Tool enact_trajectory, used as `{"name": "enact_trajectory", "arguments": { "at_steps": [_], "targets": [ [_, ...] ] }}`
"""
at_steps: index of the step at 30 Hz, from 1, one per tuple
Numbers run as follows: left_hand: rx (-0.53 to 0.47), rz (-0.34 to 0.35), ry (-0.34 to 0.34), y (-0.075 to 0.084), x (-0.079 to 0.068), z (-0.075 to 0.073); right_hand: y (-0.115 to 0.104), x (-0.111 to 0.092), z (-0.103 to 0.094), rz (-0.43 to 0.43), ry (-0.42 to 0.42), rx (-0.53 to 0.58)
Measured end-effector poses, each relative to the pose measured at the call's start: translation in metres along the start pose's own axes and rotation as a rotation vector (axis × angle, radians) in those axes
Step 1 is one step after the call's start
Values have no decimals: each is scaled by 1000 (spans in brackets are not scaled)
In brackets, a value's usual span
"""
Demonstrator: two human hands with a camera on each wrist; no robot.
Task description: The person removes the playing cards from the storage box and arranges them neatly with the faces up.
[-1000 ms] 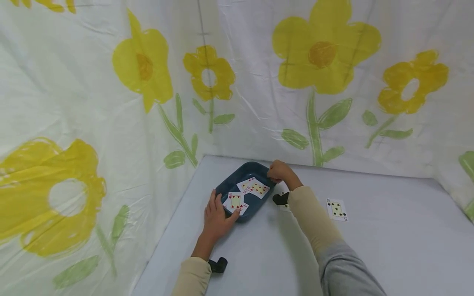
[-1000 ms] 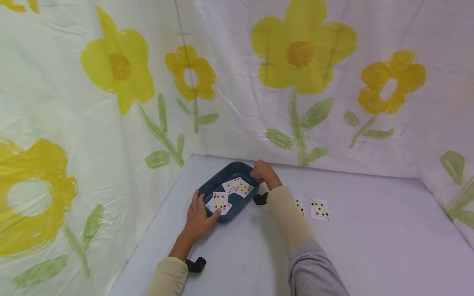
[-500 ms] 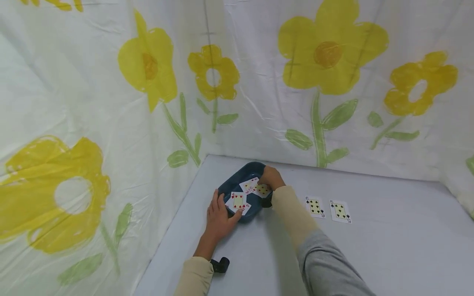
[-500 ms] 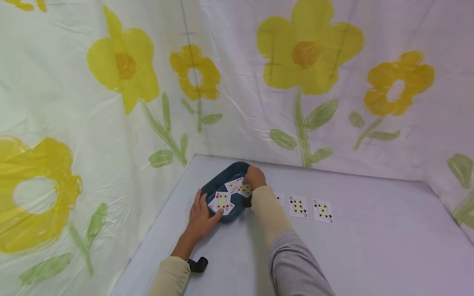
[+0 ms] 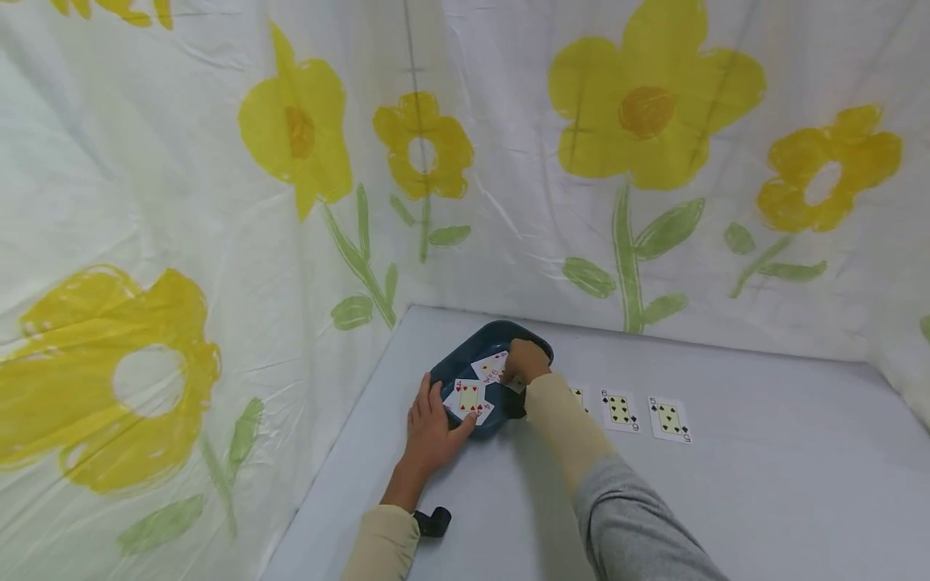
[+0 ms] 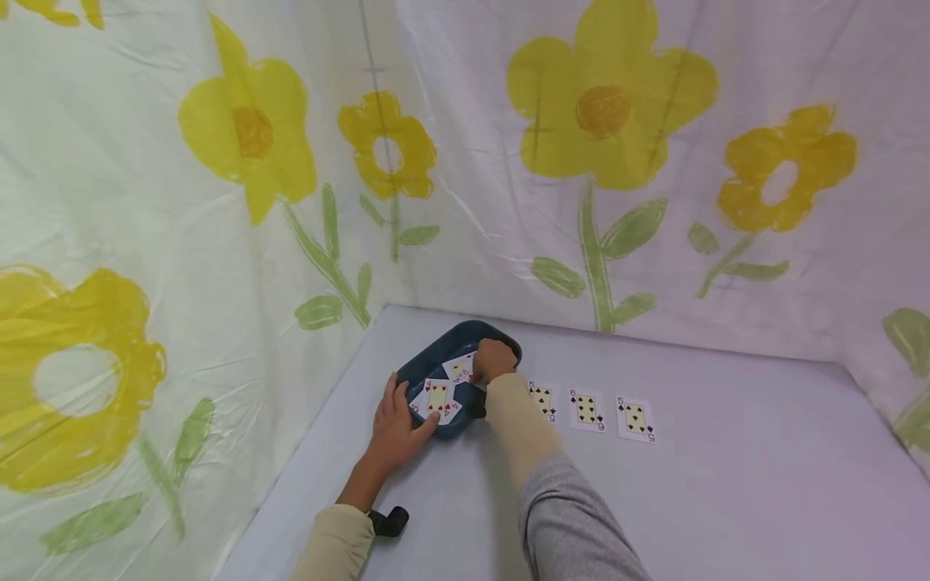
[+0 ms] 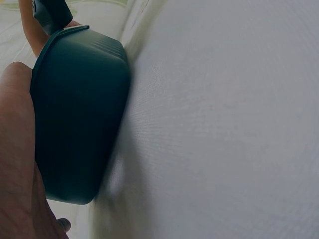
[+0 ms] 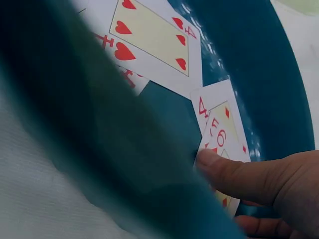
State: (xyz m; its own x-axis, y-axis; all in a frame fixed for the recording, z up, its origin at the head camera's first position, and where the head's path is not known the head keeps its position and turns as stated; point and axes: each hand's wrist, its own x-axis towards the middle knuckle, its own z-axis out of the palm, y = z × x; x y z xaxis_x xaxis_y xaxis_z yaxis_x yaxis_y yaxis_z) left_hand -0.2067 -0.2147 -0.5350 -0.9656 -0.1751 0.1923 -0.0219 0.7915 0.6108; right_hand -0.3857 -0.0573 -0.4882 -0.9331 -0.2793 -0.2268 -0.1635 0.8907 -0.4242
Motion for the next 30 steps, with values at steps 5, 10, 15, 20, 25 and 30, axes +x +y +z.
{"name": "enact_trajectory", "arguments": {
  "at_steps": [5, 10, 15, 20, 25, 30],
  "targets": [
    [-14, -5, -2, 1, -2, -2, 1, 3, 5, 27, -10, -9],
    [-9, 1, 1, -2, 2, -2, -3, 4, 6, 42, 7, -5],
    [-1, 2, -1, -2, 4, -2, -2, 5, 6, 49, 30, 21],
    [-1, 10, 1, -1, 3, 0, 3, 5, 7, 26, 45, 13],
    [-18, 5, 4, 1, 2, 1, 9, 7, 6, -29, 38, 13],
    [-15, 17, 18, 0, 2, 3, 16, 12, 1, -91, 16, 97]
  ]
}}
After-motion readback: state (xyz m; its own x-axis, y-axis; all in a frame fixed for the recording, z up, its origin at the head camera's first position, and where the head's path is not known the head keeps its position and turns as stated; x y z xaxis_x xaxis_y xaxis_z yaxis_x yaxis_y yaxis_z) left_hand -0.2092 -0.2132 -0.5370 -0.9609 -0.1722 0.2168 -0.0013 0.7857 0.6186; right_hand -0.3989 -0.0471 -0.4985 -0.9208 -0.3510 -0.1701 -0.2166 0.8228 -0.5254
